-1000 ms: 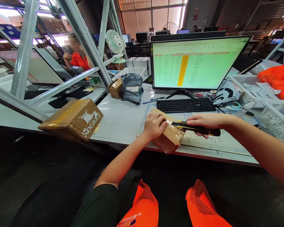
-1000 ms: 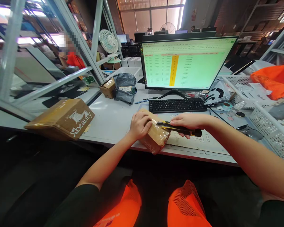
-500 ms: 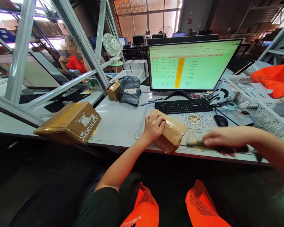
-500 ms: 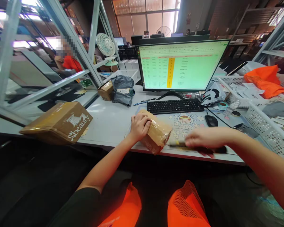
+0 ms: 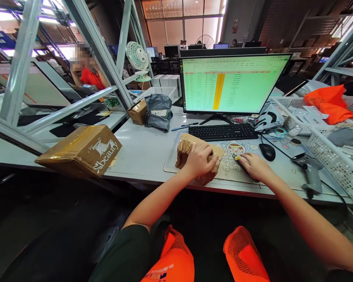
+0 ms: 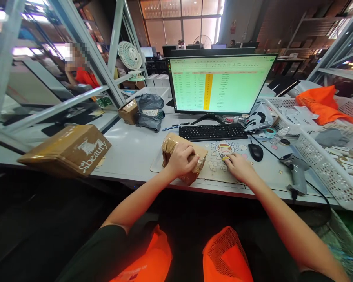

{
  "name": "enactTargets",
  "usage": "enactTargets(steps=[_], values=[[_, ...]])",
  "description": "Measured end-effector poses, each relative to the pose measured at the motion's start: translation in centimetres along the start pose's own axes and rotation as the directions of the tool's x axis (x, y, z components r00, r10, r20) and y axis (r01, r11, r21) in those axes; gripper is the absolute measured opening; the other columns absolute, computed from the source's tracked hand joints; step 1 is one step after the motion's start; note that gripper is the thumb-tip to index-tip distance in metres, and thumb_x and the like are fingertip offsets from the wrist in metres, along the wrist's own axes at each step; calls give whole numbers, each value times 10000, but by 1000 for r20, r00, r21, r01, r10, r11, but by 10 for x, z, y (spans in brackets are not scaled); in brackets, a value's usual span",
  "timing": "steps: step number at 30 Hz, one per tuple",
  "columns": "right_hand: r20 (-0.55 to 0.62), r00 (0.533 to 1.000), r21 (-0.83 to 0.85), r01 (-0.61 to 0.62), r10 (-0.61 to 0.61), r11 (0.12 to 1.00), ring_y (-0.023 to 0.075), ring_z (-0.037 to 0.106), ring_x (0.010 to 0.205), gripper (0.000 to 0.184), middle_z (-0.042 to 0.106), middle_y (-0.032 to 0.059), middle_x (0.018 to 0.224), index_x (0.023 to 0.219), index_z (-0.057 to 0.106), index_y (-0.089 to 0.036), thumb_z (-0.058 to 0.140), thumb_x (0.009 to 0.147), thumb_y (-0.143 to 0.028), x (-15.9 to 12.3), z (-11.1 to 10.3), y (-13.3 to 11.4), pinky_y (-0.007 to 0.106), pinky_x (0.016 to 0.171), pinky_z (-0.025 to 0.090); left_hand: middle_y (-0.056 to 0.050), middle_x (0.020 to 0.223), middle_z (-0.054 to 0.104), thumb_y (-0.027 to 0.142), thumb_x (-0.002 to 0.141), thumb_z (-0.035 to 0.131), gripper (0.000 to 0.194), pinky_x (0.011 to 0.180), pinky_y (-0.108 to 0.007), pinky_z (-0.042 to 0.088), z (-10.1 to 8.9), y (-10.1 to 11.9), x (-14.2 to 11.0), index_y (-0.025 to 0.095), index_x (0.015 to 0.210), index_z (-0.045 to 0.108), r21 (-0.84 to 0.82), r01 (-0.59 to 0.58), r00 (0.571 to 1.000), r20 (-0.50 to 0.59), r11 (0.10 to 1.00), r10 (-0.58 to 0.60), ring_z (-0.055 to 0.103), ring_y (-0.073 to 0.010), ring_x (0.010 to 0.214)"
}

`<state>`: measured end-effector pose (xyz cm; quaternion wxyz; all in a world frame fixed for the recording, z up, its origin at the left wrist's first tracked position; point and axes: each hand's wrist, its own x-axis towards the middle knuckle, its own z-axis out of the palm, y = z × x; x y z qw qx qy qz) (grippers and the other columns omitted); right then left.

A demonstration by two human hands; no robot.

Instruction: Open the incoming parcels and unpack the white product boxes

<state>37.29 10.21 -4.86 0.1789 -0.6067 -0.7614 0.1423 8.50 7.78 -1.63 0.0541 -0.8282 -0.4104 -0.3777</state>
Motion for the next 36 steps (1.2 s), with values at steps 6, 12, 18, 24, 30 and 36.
enactTargets(steps=[6,12,18,24,30,36], values=[[-236,837,334,547,-494,767,251,455,1470,501,496,80,1580,1496,577,-244,321,1108,-430,-3,31,-84,486,1255,358,-65,744,600,323,1040,340,407,759,-391,429,-4,-9,19,219,688,515,-145,-172,983,44,974,180,509,-216,764],[-327,834,329,542,-445,774,246,474,1461,500,486,122,1581,1486,581,-165,386,1097,-411,-11,44,-84,448,1231,402,-40,537,417,521,1007,214,525,679,-421,430,16,-24,6,257,569,332,-238,-239,964,-173,941,201,444,-218,623],[-236,914,81,357,-330,931,308,645,1259,500,629,156,1429,1355,639,-152,590,981,-480,-9,20,-111,435,1070,519,-34,514,313,546,986,35,499,616,-422,404,27,-26,-1,268,591,162,-302,-86,944,-329,950,-19,363,-212,560],[103,978,-336,205,-180,919,322,730,838,350,749,136,935,1216,586,-137,467,1036,-413,-1,-20,-167,364,679,499,-63,760,544,398,867,553,384,852,-429,459,-16,-1,2,234,583,354,-130,176,967,-165,976,-196,531,-235,835],[228,944,-362,311,-240,879,317,718,858,305,742,161,951,1117,641,-144,388,1024,-286,5,-39,-181,342,644,413,-21,869,610,262,800,630,159,669,-336,412,-97,-1,-15,240,867,488,92,541,804,235,836,-546,567,-213,760],[116,959,260,221,-258,940,253,655,780,287,707,101,820,803,632,-184,439,961,-326,16,-23,-132,328,665,433,-36,908,658,397,887,618,221,725,-358,487,-122,-32,-49,229,1006,537,125,580,696,437,805,-569,645,-243,826]])
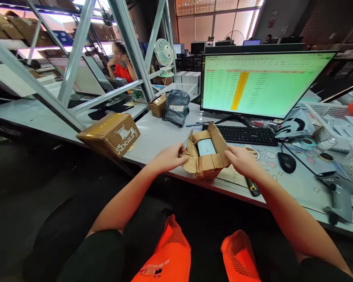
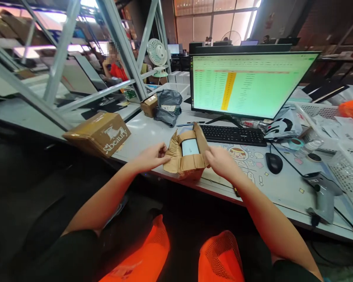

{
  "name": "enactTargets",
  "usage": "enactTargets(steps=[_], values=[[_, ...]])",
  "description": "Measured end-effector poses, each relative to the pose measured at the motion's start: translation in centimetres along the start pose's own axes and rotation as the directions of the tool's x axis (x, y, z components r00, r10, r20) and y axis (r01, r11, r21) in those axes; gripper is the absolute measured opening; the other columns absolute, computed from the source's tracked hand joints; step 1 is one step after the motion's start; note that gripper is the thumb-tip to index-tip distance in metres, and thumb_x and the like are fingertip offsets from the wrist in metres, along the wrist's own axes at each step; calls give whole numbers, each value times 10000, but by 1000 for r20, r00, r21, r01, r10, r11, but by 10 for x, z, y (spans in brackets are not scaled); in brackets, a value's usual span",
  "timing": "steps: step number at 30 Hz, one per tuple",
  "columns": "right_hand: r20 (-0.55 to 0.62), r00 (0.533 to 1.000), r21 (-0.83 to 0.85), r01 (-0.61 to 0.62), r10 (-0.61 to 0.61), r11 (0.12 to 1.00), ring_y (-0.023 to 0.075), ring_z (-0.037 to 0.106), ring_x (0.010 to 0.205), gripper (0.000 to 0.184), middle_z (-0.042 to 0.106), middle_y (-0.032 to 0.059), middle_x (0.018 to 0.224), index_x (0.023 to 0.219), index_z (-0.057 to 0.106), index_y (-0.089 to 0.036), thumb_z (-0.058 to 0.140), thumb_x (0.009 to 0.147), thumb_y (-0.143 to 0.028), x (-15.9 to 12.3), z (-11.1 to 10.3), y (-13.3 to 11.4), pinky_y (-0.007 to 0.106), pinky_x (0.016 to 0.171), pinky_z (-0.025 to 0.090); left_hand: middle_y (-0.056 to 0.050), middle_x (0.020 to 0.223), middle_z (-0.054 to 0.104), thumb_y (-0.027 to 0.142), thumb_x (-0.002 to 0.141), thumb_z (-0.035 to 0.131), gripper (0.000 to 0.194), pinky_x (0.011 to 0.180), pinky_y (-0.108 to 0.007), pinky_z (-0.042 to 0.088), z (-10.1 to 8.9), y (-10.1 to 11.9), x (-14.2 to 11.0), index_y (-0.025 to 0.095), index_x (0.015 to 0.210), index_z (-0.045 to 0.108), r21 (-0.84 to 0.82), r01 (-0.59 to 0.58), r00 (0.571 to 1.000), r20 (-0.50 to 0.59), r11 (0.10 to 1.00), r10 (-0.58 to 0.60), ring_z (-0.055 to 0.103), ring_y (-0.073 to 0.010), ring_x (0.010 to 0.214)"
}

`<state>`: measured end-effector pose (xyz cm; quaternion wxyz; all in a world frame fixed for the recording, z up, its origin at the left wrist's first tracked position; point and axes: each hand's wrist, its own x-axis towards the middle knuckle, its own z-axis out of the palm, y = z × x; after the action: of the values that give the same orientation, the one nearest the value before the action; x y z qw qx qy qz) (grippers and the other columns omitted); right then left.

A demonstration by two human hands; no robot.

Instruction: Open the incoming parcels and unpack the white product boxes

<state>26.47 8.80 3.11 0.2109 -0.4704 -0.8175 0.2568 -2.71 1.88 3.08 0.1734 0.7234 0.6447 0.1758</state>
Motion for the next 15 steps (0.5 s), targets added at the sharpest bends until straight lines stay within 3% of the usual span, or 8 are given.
enactTargets(steps=[2,4,6,8,10,11,13,15], values=[[-30,998,445,-42,62,895,240,651,768,278,705,80,815,832,656,-186,541,902,-429,-5,18,24,326,687,497,-137,1217,652,374,869,666,420,936,-431,517,14,-7,-6,197,1228,539,26,-5,987,-161,1000,9,642,-309,1135],[-2,993,699,-84,119,710,250,662,785,371,714,87,874,912,676,-188,604,836,-544,-11,36,45,355,696,555,-224,1559,434,330,870,686,615,1161,-552,372,24,-8,-11,181,1426,473,174,-55,949,-297,983,106,390,-387,1484],[4,990,745,-99,144,660,272,679,846,483,718,105,988,1069,676,-197,624,809,-600,-15,44,56,407,725,589,-198,1700,243,280,921,618,619,1245,-616,202,23,-4,-10,199,1509,444,345,-166,941,-224,924,253,159,-390,1599],[-155,979,594,-13,131,804,306,674,1018,561,697,132,1166,1259,637,-207,666,807,-537,-17,38,55,478,856,584,-172,1675,342,236,948,545,543,1268,-607,137,10,5,-1,197,1488,498,454,-285,942,-32,844,335,233,-357,1587],[-370,928,163,116,-48,980,352,557,1296,558,610,161,1392,1380,594,-202,650,850,-369,-18,23,37,568,1069,468,-173,1452,614,236,953,521,467,1277,-588,110,-8,21,17,164,1410,579,544,-319,937,59,776,344,494,-330,1433],[-380,902,-115,173,-204,978,360,457,1412,535,553,164,1481,1406,587,-193,604,876,-263,-18,16,23,599,1155,366,-165,1286,711,264,957,527,434,1274,-591,99,-17,30,28,143,1364,616,590,-304,940,57,748,337,605,-324,1302],[-150,899,-504,289,-412,814,357,319,1516,561,490,161,1560,1442,573,-172,504,890,-99,-17,8,-12,645,1230,178,-161,1069,766,365,971,546,425,1258,-607,105,-26,50,55,101,1278,675,672,-273,942,42,689,332,690,-327,1099],[135,914,-623,379,-384,684,373,379,1478,601,546,196,1500,1490,528,-134,505,892,-77,-13,12,-47,688,1222,128,-220,1137,745,498,959,572,514,1224,-625,170,-26,66,82,71,1202,723,719,-265,946,67,643,316,661,-374,1129]])
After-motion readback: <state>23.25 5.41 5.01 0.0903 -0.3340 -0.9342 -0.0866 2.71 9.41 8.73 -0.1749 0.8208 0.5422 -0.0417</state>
